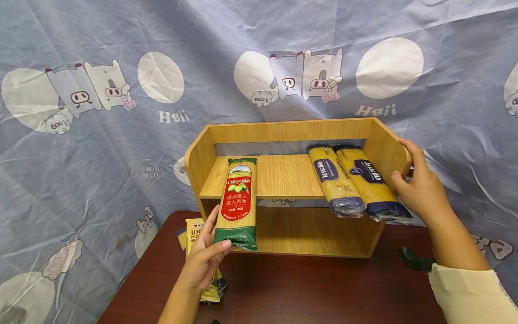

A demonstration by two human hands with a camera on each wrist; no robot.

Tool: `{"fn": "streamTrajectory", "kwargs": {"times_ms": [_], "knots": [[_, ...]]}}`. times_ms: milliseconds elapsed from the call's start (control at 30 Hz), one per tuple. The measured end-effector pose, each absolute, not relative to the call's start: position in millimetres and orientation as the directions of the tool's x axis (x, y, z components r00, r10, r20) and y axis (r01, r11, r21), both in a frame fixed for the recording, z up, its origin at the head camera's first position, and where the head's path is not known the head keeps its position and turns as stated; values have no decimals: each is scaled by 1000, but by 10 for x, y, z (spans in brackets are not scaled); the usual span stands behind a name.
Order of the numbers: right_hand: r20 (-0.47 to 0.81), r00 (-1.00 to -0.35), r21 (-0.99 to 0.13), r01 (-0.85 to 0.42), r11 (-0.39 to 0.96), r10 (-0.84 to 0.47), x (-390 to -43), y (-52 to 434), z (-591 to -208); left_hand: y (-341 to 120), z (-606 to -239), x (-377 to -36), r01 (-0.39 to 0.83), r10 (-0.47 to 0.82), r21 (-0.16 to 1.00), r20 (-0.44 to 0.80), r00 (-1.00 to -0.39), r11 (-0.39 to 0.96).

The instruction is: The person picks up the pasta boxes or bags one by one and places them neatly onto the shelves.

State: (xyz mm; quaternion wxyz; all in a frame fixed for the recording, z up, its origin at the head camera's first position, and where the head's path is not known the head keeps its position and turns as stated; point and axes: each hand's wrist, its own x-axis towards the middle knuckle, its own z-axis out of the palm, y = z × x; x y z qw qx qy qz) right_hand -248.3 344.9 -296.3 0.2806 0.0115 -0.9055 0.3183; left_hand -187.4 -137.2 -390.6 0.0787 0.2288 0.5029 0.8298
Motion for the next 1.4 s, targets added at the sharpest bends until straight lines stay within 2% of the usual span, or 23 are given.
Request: {"fn": "streamTrajectory", "kwargs": {"times_ms": [733, 1400], "knots": [[505, -848, -570, -185, 801, 163, -2487, 3450, -2966, -1206, -3879, -1982, 85, 401, 895, 280, -872, -439], [508, -846, -570, -187, 800, 164, -2487, 3448, -2976, -932, -3858, -2085, 38, 406, 891, 243, -881, -452]]}}
